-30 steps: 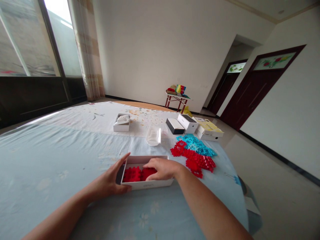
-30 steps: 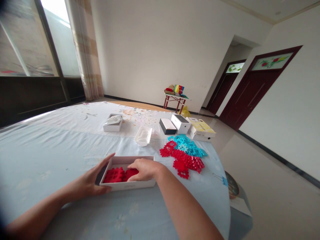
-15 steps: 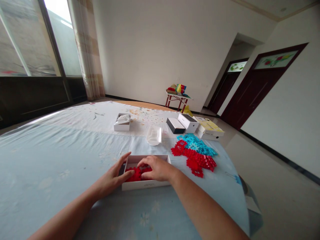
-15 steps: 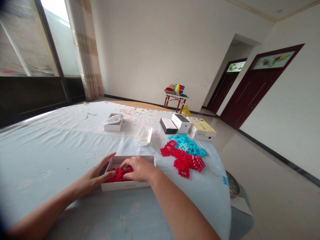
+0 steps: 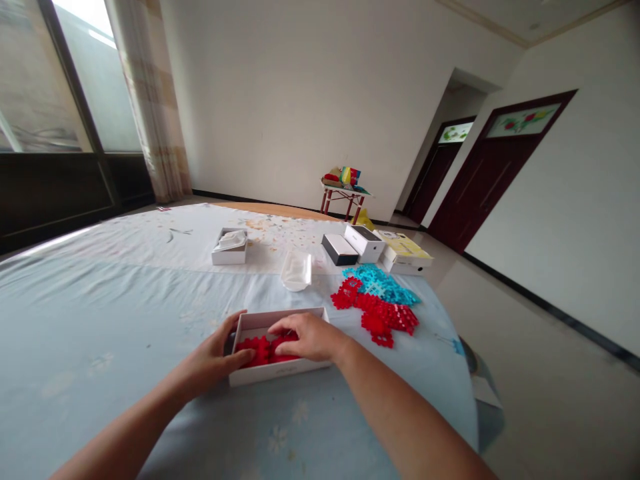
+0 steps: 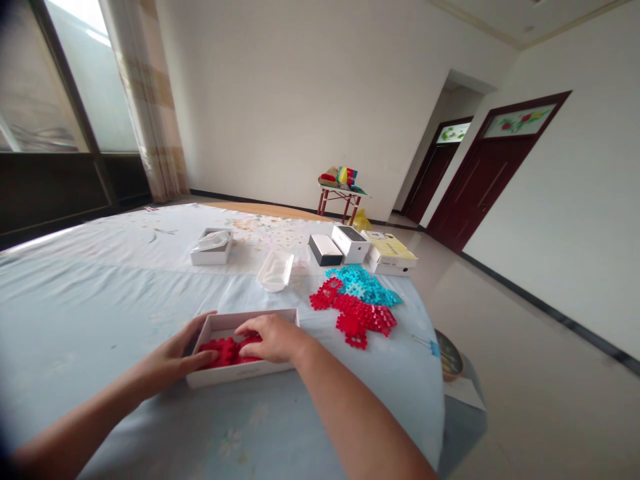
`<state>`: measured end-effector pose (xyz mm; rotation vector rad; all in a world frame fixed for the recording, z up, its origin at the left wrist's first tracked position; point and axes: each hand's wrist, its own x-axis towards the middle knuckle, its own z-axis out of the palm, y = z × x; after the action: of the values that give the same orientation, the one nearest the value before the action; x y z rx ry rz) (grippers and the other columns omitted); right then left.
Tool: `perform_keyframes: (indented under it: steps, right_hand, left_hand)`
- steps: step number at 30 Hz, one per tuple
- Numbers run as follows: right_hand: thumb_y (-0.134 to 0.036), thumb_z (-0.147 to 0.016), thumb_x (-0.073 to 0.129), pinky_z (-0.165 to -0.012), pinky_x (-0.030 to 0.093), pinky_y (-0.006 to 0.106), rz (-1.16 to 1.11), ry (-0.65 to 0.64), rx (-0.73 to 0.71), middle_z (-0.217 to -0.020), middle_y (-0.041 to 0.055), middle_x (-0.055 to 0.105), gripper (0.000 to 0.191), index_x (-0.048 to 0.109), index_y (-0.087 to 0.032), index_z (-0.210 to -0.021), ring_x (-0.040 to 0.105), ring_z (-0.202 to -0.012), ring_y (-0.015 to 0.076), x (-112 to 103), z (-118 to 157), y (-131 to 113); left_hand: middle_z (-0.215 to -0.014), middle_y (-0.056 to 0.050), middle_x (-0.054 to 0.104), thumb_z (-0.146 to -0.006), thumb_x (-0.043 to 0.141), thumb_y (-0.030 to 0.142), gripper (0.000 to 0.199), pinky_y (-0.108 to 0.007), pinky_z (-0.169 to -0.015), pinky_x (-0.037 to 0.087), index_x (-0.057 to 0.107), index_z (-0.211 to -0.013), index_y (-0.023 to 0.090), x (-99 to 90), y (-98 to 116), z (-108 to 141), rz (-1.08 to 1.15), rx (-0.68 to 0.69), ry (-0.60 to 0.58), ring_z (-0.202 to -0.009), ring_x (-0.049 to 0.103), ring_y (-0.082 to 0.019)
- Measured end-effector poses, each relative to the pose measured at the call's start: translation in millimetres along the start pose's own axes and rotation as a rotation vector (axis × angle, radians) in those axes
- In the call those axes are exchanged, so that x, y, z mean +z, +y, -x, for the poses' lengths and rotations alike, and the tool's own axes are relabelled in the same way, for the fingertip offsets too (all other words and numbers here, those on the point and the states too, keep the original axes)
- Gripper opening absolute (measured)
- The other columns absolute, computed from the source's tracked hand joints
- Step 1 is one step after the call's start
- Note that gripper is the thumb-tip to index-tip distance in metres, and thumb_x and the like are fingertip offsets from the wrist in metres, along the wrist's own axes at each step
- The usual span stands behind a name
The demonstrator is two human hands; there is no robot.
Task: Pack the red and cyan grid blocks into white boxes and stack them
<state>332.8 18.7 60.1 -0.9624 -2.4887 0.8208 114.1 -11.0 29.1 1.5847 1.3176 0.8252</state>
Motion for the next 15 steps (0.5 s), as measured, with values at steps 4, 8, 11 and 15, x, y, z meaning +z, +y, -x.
perform_keyframes:
  steps: [4,8,11,15]
  right_hand:
    - [-0.031,-0.076,0.06,-0.079,0.045,0.024,0.07,0.135,0.058,-0.099,0.0051,0.066,0.032,0.061,-0.019,-0.106,0.061,-0.089,0.0149,-6,8,-2]
    - [-0.032,-0.075,0.061,-0.072,0.045,0.026,0.228,0.232,0.175,-0.084,0.0041,0.067,0.025,0.065,-0.019,-0.095,0.061,-0.077,0.0157,-11,14,-3]
    - [-0.031,-0.074,0.061,-0.07,0.045,0.025,0.24,0.19,0.173,-0.077,0.0025,0.067,0.023,0.066,-0.02,-0.094,0.061,-0.073,0.015,-8,14,-2]
    - [-0.031,-0.074,0.06,-0.068,0.045,0.023,0.162,0.216,0.145,-0.078,0.0019,0.067,0.024,0.065,-0.021,-0.096,0.061,-0.073,0.014,-6,14,1]
  left_hand:
    - [-0.122,-0.01,0.055,-0.069,0.059,0.047,0.069,-0.036,-0.095,0.042,0.036,-0.126,0.017,-1.2,0,-1,-0.019,0.032,0.047,-0.111,0.052,-0.026]
    - [-0.122,-0.008,0.056,-0.072,0.058,0.048,0.064,-0.037,-0.095,0.043,0.038,-0.126,0.02,-0.8,4,-1,0.025,-0.001,0.066,-0.113,0.051,-0.026]
    - [-0.123,-0.008,0.055,-0.074,0.055,0.05,0.062,-0.033,-0.091,0.047,0.038,-0.126,0.02,-0.4,4,-1,0.092,-0.025,0.039,-0.116,0.049,-0.026]
    - [-0.123,-0.007,0.055,-0.072,0.056,0.05,0.061,-0.03,-0.09,0.048,0.041,-0.124,0.02,-1.4,1,-2,0.073,0.009,0.059,-0.115,0.049,-0.025]
